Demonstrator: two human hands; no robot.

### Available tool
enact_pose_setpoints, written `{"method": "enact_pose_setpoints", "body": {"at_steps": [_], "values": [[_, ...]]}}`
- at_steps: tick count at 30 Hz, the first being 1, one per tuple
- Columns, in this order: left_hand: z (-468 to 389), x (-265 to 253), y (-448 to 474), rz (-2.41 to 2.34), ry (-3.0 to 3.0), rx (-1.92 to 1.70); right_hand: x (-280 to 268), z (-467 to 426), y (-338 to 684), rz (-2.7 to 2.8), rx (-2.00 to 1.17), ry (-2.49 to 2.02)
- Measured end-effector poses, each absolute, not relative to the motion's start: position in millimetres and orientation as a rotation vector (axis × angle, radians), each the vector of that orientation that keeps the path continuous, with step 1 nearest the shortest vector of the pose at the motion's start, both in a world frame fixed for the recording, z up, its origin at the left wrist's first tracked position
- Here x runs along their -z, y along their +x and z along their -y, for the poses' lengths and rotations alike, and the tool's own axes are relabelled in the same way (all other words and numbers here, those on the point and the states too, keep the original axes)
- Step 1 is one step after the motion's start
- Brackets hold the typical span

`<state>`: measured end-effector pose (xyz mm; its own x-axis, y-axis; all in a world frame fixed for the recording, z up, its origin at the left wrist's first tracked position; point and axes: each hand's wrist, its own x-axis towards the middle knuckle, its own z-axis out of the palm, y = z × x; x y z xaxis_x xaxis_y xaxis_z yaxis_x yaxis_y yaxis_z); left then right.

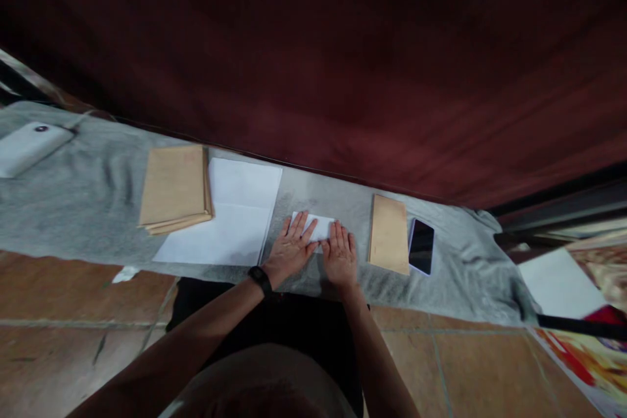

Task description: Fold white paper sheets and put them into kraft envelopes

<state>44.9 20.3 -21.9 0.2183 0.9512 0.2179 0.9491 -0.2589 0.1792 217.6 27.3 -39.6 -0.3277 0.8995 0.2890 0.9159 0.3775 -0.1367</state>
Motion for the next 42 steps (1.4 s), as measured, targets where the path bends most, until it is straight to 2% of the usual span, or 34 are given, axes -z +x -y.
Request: {"method": "enact_pose_setpoints", "body": {"at_steps": [11, 24, 31, 37, 42], "values": [[-19, 19, 46, -1.922, 2.46, -0.376, 44, -20, 235, 2.288, 0.11, -1.591], [-21, 22, 45, -1.853, 2.461, -0.482, 31, 0, 227, 2.293, -0.116, -1.453], [-22, 27, 43, -1.844, 2.476, -0.51, 25, 11, 233, 2.336, -0.113, -1.53], [-29, 26, 68, -1.516, 2.605, -0.462, 24, 15, 236, 2.331, -0.105, -1.489], [-51, 25, 83, -1.447, 2.592, -0.443, 26, 15, 237, 2.302, -0.124, -1.477]]}}
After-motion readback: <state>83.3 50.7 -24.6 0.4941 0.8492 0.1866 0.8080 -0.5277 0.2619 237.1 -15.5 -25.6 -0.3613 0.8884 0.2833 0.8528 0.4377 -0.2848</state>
